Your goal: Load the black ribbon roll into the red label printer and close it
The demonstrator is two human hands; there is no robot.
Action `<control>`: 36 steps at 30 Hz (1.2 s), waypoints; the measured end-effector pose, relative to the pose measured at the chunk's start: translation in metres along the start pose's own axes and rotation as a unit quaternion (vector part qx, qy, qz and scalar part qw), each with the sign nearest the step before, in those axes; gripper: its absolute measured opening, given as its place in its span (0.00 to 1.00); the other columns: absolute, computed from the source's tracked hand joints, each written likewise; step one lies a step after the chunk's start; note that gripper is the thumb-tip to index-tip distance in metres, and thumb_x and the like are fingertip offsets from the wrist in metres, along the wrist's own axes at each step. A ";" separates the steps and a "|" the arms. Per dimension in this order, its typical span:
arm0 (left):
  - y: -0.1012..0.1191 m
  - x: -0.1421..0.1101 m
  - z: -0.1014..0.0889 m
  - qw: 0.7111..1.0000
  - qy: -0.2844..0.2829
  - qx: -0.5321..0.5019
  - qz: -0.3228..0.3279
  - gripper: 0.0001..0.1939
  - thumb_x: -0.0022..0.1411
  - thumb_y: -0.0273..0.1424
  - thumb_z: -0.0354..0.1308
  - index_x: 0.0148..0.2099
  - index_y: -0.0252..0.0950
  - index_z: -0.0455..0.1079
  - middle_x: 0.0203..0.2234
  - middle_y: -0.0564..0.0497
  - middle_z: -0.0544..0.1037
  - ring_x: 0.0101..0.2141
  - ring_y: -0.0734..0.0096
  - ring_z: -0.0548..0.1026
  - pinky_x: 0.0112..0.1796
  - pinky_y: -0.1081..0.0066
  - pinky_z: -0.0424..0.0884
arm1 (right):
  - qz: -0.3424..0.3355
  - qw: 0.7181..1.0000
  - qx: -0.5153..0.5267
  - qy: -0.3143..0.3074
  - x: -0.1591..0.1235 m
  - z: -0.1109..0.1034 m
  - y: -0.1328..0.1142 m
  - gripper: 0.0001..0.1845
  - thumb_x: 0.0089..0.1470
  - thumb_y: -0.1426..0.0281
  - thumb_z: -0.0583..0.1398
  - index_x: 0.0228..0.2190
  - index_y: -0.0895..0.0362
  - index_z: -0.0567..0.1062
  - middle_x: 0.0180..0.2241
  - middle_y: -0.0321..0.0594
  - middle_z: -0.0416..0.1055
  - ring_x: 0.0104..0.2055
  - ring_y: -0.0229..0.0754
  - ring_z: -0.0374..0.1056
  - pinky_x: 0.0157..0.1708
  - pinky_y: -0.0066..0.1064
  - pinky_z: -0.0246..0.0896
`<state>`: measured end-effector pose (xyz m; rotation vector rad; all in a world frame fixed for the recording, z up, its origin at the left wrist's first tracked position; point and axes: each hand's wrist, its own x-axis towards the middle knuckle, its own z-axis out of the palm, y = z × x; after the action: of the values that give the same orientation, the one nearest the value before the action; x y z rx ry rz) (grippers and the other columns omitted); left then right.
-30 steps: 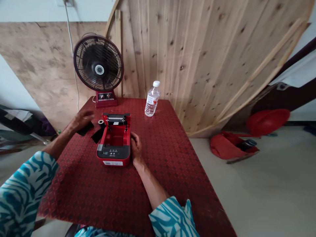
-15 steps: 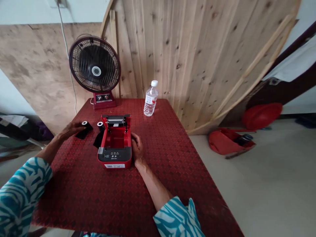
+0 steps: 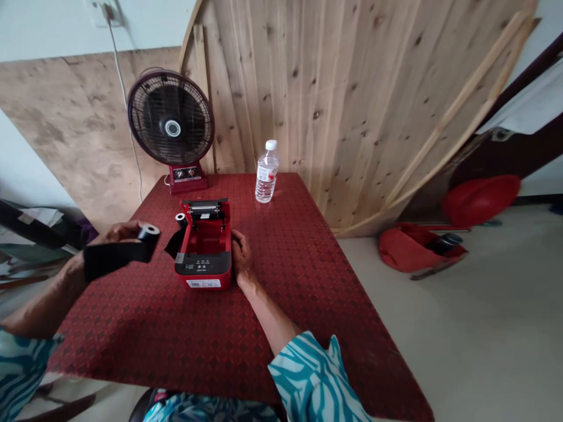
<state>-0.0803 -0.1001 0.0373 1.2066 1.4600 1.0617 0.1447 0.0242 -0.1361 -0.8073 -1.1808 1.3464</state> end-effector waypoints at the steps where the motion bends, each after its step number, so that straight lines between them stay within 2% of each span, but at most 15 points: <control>1: 0.006 0.000 0.015 0.999 -0.039 0.022 -0.004 0.19 0.43 0.38 0.69 0.36 0.35 0.71 0.27 0.51 0.76 0.25 0.72 0.72 0.25 0.74 0.68 | -0.002 1.000 -0.004 -0.001 0.000 0.000 0.000 0.18 0.50 0.63 0.56 0.43 0.54 0.74 0.46 0.42 0.73 0.50 0.47 0.67 0.53 0.44 0.58; 4: 0.018 0.005 0.051 0.994 -0.073 0.082 0.006 0.17 0.48 0.38 0.66 0.38 0.34 0.70 0.28 0.51 0.76 0.28 0.70 0.73 0.30 0.71 0.69 | -0.010 1.000 -0.013 -0.007 0.001 0.000 0.002 0.18 0.51 0.63 0.56 0.44 0.54 0.73 0.46 0.42 0.73 0.50 0.47 0.67 0.54 0.43 0.58; 7: 0.024 0.014 0.067 0.992 -0.042 0.121 0.011 0.17 0.47 0.38 0.66 0.36 0.34 0.69 0.25 0.53 0.74 0.26 0.70 0.72 0.28 0.71 0.68 | -0.024 1.000 -0.010 -0.012 0.003 0.000 0.005 0.17 0.52 0.64 0.56 0.43 0.52 0.74 0.46 0.41 0.73 0.50 0.46 0.67 0.54 0.42 0.58; 10: 0.025 0.017 0.065 0.995 -0.020 0.100 0.020 0.18 0.47 0.39 0.67 0.39 0.35 0.70 0.28 0.53 0.75 0.28 0.70 0.72 0.29 0.71 0.68 | -0.039 0.999 -0.002 -0.014 0.005 -0.001 0.010 0.16 0.52 0.64 0.56 0.42 0.52 0.74 0.45 0.40 0.73 0.50 0.45 0.67 0.54 0.42 0.58; 14: 0.022 0.009 0.062 0.998 -0.021 0.055 0.004 0.16 0.51 0.40 0.65 0.41 0.37 0.74 0.28 0.52 0.77 0.28 0.70 0.72 0.30 0.72 0.67 | -0.043 0.999 0.001 -0.016 0.008 -0.001 0.015 0.16 0.51 0.65 0.55 0.43 0.52 0.74 0.44 0.40 0.73 0.49 0.45 0.67 0.53 0.41 0.59; 19: 0.019 -0.003 0.065 0.998 -0.024 -0.053 -0.011 0.19 0.50 0.41 0.64 0.41 0.34 0.77 0.32 0.47 0.80 0.36 0.61 0.75 0.39 0.67 0.69 | -0.039 0.999 -0.002 -0.017 0.007 0.000 0.012 0.16 0.51 0.65 0.55 0.42 0.53 0.74 0.45 0.41 0.73 0.49 0.45 0.67 0.54 0.42 0.58; 22: 0.020 -0.002 0.065 0.997 -0.043 -0.062 -0.019 0.21 0.51 0.42 0.64 0.42 0.33 0.77 0.35 0.45 0.80 0.38 0.59 0.76 0.40 0.66 0.70 | -0.034 0.999 0.004 -0.025 0.005 0.000 0.008 0.17 0.52 0.65 0.55 0.43 0.53 0.74 0.46 0.41 0.73 0.50 0.45 0.67 0.54 0.42 0.58; 25: 0.021 0.011 0.064 0.996 -0.083 0.020 -0.018 0.21 0.53 0.41 0.62 0.47 0.36 0.75 0.37 0.47 0.80 0.37 0.62 0.76 0.39 0.67 0.70 | -0.037 0.999 0.003 -0.017 0.003 0.001 0.005 0.16 0.52 0.64 0.55 0.43 0.52 0.74 0.45 0.40 0.73 0.50 0.45 0.67 0.54 0.41 0.58; 29: 0.017 0.042 0.067 0.976 -0.103 0.193 -0.023 0.19 0.54 0.40 0.59 0.47 0.38 0.73 0.31 0.50 0.79 0.30 0.65 0.75 0.30 0.69 0.70 | -0.035 0.999 -0.001 -0.011 0.002 0.001 0.002 0.16 0.52 0.63 0.56 0.43 0.52 0.74 0.45 0.40 0.73 0.50 0.45 0.66 0.54 0.41 0.57; 31: 0.012 0.057 0.071 0.954 -0.092 0.286 0.016 0.17 0.52 0.37 0.58 0.45 0.38 0.74 0.30 0.50 0.79 0.31 0.64 0.75 0.30 0.69 0.70 | -0.028 1.000 -0.005 -0.013 0.002 0.001 0.000 0.16 0.52 0.64 0.56 0.43 0.51 0.74 0.45 0.39 0.73 0.50 0.44 0.66 0.54 0.40 0.57; 34: 0.006 0.072 0.077 0.903 -0.083 0.413 0.086 0.16 0.51 0.33 0.57 0.43 0.39 0.75 0.35 0.49 0.80 0.36 0.62 0.76 0.37 0.66 0.71 | -0.024 1.000 -0.007 -0.010 0.000 0.001 -0.003 0.16 0.53 0.65 0.55 0.43 0.51 0.74 0.46 0.38 0.73 0.50 0.43 0.66 0.55 0.39 0.57; 36: 0.005 0.077 0.081 0.867 -0.101 0.478 0.096 0.17 0.52 0.31 0.55 0.45 0.39 0.74 0.38 0.48 0.80 0.38 0.61 0.77 0.40 0.66 0.70 | -0.024 1.000 -0.008 -0.011 -0.001 0.001 -0.005 0.16 0.53 0.65 0.55 0.43 0.51 0.74 0.46 0.38 0.73 0.50 0.43 0.66 0.54 0.38 0.57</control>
<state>-0.0062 -0.0186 0.0167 2.1090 1.7680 0.2426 0.1454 0.0230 -0.1314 -0.7735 -1.2226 1.3102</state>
